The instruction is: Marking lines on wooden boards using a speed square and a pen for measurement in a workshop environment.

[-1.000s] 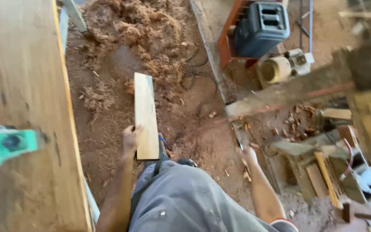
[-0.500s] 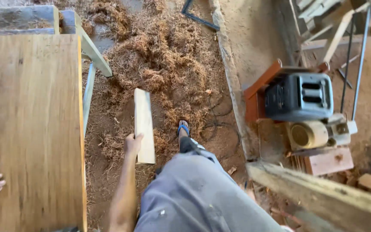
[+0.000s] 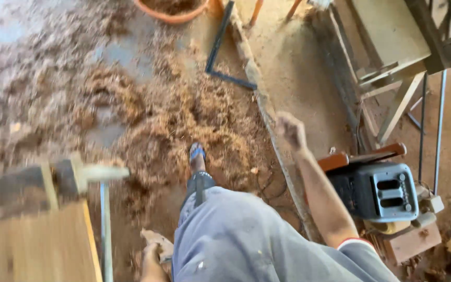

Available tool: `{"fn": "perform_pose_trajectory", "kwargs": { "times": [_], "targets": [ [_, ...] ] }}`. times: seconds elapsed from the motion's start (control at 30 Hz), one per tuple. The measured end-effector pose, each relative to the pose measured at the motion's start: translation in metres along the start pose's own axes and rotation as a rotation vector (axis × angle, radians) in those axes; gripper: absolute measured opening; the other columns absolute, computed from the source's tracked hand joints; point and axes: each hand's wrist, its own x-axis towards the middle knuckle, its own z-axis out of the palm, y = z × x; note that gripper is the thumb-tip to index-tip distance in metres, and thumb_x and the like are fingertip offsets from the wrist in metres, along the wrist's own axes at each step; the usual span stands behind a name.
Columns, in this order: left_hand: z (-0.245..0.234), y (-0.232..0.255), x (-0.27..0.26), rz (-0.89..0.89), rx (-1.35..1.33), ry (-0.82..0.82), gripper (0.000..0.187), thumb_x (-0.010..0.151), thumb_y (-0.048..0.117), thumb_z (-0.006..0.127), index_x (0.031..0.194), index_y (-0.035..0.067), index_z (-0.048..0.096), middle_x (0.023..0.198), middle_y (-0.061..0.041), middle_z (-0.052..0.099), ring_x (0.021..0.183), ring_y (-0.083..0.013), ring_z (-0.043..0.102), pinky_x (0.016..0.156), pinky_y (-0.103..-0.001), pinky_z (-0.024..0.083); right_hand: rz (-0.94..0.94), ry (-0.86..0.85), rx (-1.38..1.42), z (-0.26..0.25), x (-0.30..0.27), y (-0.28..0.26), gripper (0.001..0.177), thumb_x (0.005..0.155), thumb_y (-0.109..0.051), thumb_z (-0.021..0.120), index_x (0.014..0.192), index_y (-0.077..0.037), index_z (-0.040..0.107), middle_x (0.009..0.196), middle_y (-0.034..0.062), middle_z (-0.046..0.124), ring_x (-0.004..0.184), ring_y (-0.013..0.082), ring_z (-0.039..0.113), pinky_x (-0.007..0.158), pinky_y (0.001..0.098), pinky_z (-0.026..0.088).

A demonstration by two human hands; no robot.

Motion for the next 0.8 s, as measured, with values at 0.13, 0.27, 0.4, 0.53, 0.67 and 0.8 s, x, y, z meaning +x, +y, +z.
{"fn": "perform_pose_trajectory", "kwargs": {
  "times": [0.13, 0.27, 0.4, 0.53, 0.67, 0.8],
  "targets": [
    [-0.016, 0.215, 0.005, 0.044, -0.038, -0.019, 0.050, 0.089, 0.032, 0.073, 0.120, -0.007, 0.068, 0.114, -0.026, 0.073, 0.098, -0.0368, 0.073, 0.082, -0.049, 0.060, -0.480, 0.059, -1.013, -0.145, -0.006, 0.185, 0.015, 0.088, 0.003, 0.059, 0.077, -0.008, 0.058, 0.073, 0.0051, 0.055, 0.067, 0.0171, 0.054, 0.062, 0.0314, 0.046],
    [-0.029, 0.448, 0.060, 0.089, -0.098, 0.003, 0.049, 0.093, 0.031, 0.070, 0.122, -0.008, 0.064, 0.114, -0.025, 0.072, 0.098, -0.0352, 0.072, 0.082, -0.047, 0.060, 0.514, 0.205, -0.767, -0.171, -0.016, 0.238, 0.010, 0.094, -0.006, 0.062, 0.084, -0.005, 0.064, 0.077, 0.0093, 0.061, 0.069, 0.0221, 0.053, 0.059, 0.0425, 0.045],
    [-0.024, 0.688, -0.006, 0.184, -0.116, -0.115, 0.040, 0.104, 0.027, 0.055, 0.127, -0.006, 0.059, 0.113, -0.019, 0.075, 0.095, -0.0282, 0.075, 0.080, -0.042, 0.065, 0.568, 0.134, -0.706, -0.153, 0.046, 0.171, 0.009, 0.088, -0.010, 0.067, 0.082, -0.004, 0.064, 0.075, 0.0101, 0.063, 0.068, 0.0232, 0.056, 0.058, 0.0428, 0.048],
    [0.012, 0.847, -0.014, 0.451, -0.425, -0.288, 0.043, 0.100, 0.017, 0.056, 0.138, -0.002, 0.054, 0.119, -0.018, 0.072, 0.096, -0.0270, 0.074, 0.083, -0.041, 0.063, 0.635, -0.017, -0.624, -0.150, 0.188, 0.130, 0.014, 0.082, -0.014, 0.072, 0.079, -0.003, 0.064, 0.073, 0.0110, 0.064, 0.066, 0.0242, 0.059, 0.056, 0.0430, 0.051],
    [0.048, 0.989, -0.035, 0.682, -0.506, -0.440, 0.034, 0.097, 0.018, 0.066, 0.126, 0.000, 0.065, 0.112, -0.009, 0.074, 0.095, -0.0163, 0.070, 0.082, -0.031, 0.058, 0.592, -0.104, -0.532, -0.100, 0.412, 0.031, 0.021, 0.076, -0.018, 0.078, 0.077, -0.002, 0.064, 0.071, 0.0118, 0.066, 0.065, 0.0252, 0.063, 0.055, 0.0432, 0.054],
    [0.074, 1.118, -0.034, 0.849, -0.554, -0.542, 0.032, 0.096, 0.021, 0.075, 0.119, 0.000, 0.069, 0.108, -0.004, 0.074, 0.095, -0.0110, 0.067, 0.084, -0.027, 0.054, 0.261, 0.124, 0.006, -0.085, 0.613, -0.083, 0.025, 0.091, -0.024, 0.076, 0.082, -0.003, 0.068, 0.071, 0.0043, 0.065, 0.061, 0.0157, 0.064, 0.049, 0.0325, 0.053]
  ]
}}
